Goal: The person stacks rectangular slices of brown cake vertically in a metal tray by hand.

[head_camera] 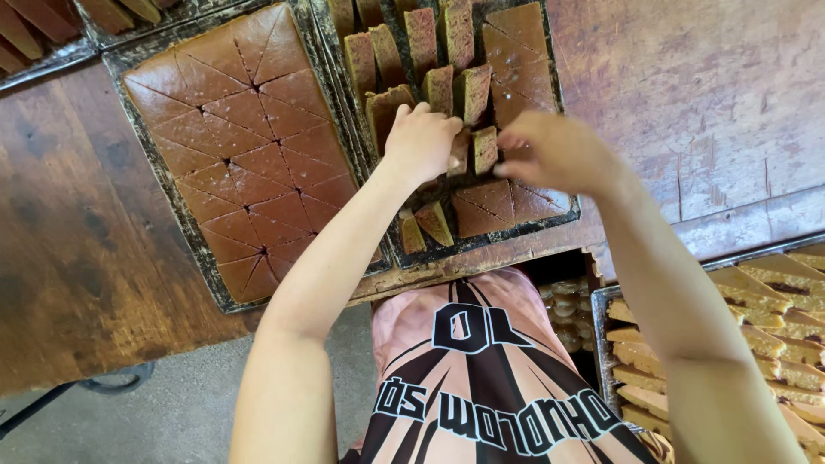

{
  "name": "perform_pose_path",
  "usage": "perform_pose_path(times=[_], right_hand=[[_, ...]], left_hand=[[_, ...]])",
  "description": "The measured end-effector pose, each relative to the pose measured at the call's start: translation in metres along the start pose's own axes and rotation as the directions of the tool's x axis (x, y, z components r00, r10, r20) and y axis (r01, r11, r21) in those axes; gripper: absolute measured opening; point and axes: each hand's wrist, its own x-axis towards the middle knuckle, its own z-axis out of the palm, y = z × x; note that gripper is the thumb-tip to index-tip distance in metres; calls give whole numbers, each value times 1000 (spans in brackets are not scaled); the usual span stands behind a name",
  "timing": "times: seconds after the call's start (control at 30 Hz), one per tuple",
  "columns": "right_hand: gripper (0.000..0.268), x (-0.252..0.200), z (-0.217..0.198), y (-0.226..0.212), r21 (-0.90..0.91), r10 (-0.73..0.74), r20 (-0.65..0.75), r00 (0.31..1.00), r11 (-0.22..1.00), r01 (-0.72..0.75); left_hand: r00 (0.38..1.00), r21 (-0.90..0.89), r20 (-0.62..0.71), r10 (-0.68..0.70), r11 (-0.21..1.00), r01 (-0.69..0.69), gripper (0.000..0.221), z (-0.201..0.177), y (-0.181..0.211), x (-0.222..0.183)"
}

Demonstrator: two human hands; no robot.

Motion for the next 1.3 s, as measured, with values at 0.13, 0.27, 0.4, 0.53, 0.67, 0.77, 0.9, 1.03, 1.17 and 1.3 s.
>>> perform_pose_path(times=[0.13,0.27,0.4,0.53,0.67,0.77,0.9,1.03,1.17,1.3], right_hand=[[55,-10,52,-16,-164,-237,67,969,956,245],[63,-5,86,-27,-303,-121,171,978,938,169],[60,1,83,-41,-453,-59,264,963,873,178],[85,13,72,-51,-438,-66,328,942,873,213],[60,12,69,-36,-362,-73,324,943,911,195],[46,2,71,-12,-268,-265,184,947,913,307],[47,-15,69,9,-243,-217,61,974,943,226],[59,-26,63,9,-236,-205,-77,976,955,182],[53,-25,60,9,-220,-169,-83,982,964,147],[46,-18,59,9,-236,-166,-36,985,960,153]], left_hand=[[984,63,176,-40,998,30,23,10,-6,1],[974,52,218,-65,997,55,31,9,-6,0],[973,24,220,-74,997,71,36,7,-4,-5],[992,-53,97,-82,995,87,61,-9,-4,-12],[997,-94,-18,-77,993,75,48,-48,4,-28],[927,56,375,-5,998,-18,32,-63,30,-39],[864,74,487,127,980,-186,28,-15,76,-64],[966,198,29,258,945,-259,12,55,84,-84],[961,22,-139,238,971,-237,10,68,82,-88],[963,-301,-186,196,921,-246,34,26,79,-91]])
